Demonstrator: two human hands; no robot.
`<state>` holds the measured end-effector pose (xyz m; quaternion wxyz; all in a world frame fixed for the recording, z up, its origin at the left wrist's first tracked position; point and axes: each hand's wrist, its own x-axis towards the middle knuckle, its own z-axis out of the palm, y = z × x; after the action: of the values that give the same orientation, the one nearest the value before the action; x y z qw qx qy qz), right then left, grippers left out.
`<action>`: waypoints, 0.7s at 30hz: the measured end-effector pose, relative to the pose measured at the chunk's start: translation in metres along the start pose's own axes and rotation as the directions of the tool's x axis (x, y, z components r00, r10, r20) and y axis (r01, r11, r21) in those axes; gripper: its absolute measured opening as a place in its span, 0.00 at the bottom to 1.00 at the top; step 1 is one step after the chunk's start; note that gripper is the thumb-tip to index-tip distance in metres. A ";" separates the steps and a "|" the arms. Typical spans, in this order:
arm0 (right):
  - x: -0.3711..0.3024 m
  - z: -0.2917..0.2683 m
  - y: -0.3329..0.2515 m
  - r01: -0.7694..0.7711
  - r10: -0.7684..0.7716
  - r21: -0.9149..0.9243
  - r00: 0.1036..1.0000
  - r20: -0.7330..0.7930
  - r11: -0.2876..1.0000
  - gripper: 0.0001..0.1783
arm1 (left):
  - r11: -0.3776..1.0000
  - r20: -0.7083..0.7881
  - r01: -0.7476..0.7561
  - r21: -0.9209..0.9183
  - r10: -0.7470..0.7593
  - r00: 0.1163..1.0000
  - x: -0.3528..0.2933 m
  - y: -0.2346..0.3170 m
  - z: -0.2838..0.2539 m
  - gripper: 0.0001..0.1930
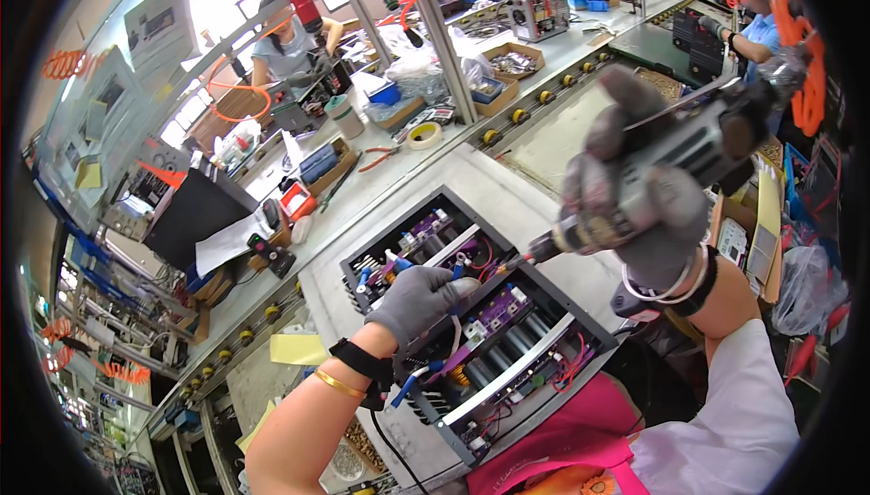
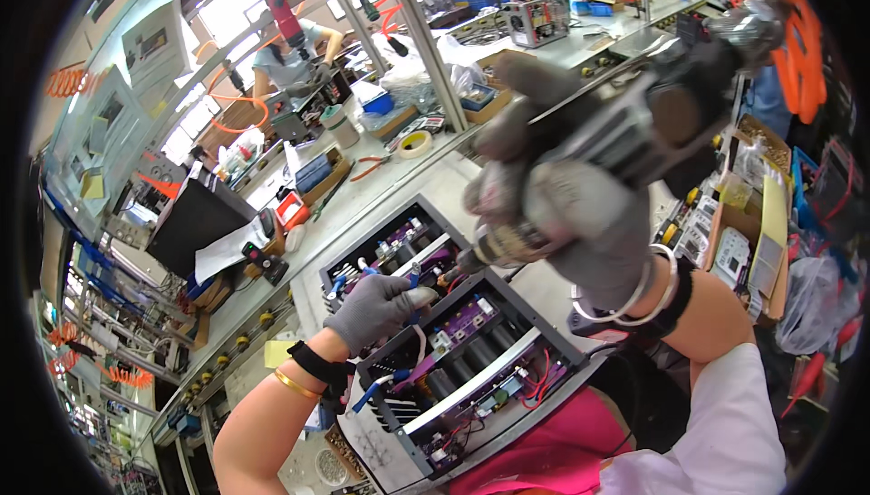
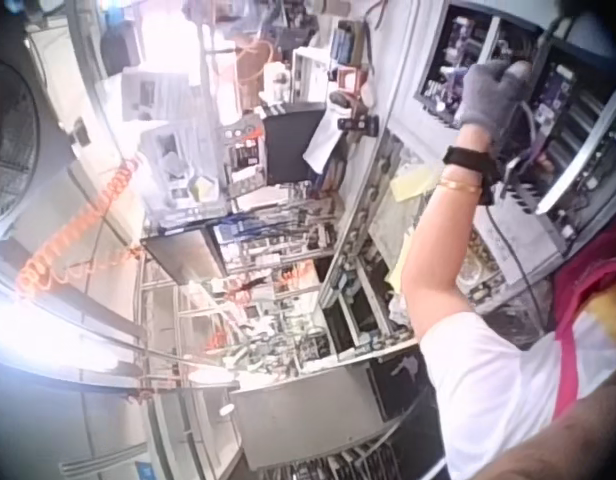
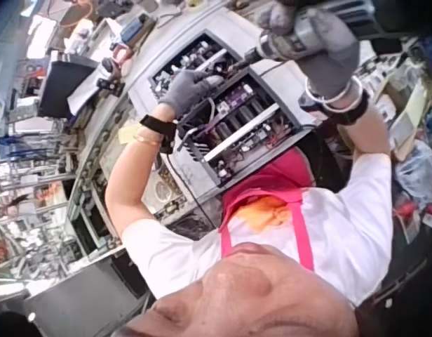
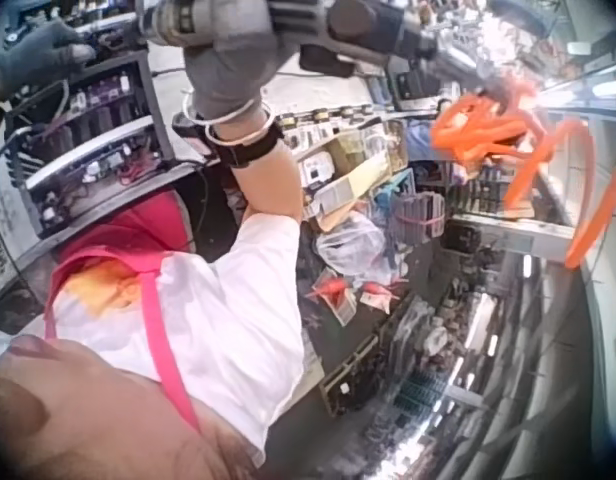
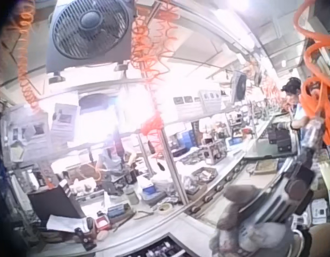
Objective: The worker is assembling electronic power supplies or inverters on a factory production line, applying labels and using a pneumatic screwdriver to secure components.
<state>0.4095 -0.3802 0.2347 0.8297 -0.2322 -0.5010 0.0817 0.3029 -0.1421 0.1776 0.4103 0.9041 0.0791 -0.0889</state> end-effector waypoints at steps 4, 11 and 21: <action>-0.006 -0.006 0.027 -0.075 0.074 -0.017 0.996 -0.050 0.997 0.36 | 0.990 0.086 0.041 0.138 -0.053 0.995 0.014 0.007 0.003 0.22; -0.009 -0.011 0.040 -0.195 0.191 -0.045 0.978 -0.078 0.980 0.39 | 0.971 0.144 0.005 0.240 -0.040 0.989 0.019 0.020 0.011 0.23; -0.018 -0.008 0.041 -0.331 0.333 -0.176 0.943 -0.014 0.927 0.31 | 0.969 0.240 -0.027 0.246 -0.034 0.970 0.013 0.033 0.011 0.24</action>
<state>0.4112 -0.3536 0.1983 0.7761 -0.3852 -0.4664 0.1781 0.3213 -0.1713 0.1916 0.3006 0.9305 0.0182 -0.2084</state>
